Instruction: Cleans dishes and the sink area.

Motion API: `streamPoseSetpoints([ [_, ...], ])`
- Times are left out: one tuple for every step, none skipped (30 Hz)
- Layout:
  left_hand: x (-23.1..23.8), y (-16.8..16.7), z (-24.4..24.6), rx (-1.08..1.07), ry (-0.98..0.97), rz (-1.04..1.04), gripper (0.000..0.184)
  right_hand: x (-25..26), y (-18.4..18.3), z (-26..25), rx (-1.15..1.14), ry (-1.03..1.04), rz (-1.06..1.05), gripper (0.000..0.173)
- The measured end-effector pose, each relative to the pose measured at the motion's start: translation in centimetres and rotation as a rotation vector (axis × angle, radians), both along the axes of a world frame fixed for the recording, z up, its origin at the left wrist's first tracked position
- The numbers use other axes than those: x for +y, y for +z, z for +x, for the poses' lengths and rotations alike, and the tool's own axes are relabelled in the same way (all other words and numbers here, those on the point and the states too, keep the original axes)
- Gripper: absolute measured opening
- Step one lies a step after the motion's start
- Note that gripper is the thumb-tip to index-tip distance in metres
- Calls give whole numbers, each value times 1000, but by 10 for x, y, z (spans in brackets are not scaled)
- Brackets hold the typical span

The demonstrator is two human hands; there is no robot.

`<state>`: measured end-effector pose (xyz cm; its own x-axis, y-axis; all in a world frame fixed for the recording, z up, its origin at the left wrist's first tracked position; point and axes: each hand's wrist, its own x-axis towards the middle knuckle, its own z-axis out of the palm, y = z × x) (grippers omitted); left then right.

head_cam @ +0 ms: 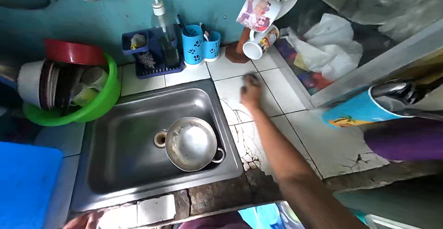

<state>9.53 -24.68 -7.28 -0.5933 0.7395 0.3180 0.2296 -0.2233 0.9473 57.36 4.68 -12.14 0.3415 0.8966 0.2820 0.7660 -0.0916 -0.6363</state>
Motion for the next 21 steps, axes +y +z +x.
streamPoseSetpoints([
  [6, 1, 7, 12, -57, 20, 25, 16, 3, -28, 26, 59, 3, 46],
  [12, 4, 17, 24, -115, 31, 27, 30, 6, -56, 53, 107, -10, 47],
  [16, 9, 29, 38, -158, 43, 29, 44, 11, -82, 79, 149, -40, 48],
  [20, 13, 42, 50, -193, 61, 30, 54, 13, -106, 84, 189, -55, 48],
  [24, 16, 52, 69, -228, 80, 31, 60, 16, -129, 80, 234, -61, 48],
  [27, 18, 61, 97, -254, 93, 30, 62, 18, -151, 86, 303, -54, 49],
  [30, 18, 68, 127, -270, 97, 27, 61, 16, -173, 125, 402, -28, 51],
  [33, 18, 74, 156, -281, 99, 26, 57, 15, -193, 170, 500, -9, 51],
  [36, 17, 80, 178, -290, 105, 25, 54, 16, -209, 211, 593, -23, 51],
  [39, 17, 82, 199, -299, 111, 24, 50, 23, -220, 257, 684, -60, 49],
  [41, 18, 82, 220, -307, 123, 24, 47, 30, -225, 289, 756, -82, 47],
  [42, 20, 78, 250, -312, 133, 24, 46, 38, -224, 304, 796, -61, 45],
  [42, 22, 73, 284, -311, 134, 25, 46, 45, -214, 312, 795, 3, 42],
  [42, 23, 68, 317, -303, 123, 26, 49, 51, -197, 305, 755, 70, 39],
  [43, 24, 63, 344, -296, 100, 26, 53, 55, -175, 291, 687, 125, 38],
  [46, 25, 60, 363, -303, 75, 25, 61, 55, -150, 278, 599, 174, 37],
  [53, 28, 61, 389, -333, 48, 24, 70, 52, -123, 258, 505, 198, 37],
  [65, 33, 65, 440, -384, 33, 24, 78, 49, -98, 242, 409, 202, 36],
  [83, 40, 73, 508, -445, 37, 28, 86, 45, -77, 222, 313, 176, 36],
  [107, 50, 86, 583, -509, 46, 34, 93, 40, -60, 190, 232, 119, 38],
  [135, 64, 102, 653, -575, 38, 40, 99, 33, -47, 150, 183, 26, 42],
])
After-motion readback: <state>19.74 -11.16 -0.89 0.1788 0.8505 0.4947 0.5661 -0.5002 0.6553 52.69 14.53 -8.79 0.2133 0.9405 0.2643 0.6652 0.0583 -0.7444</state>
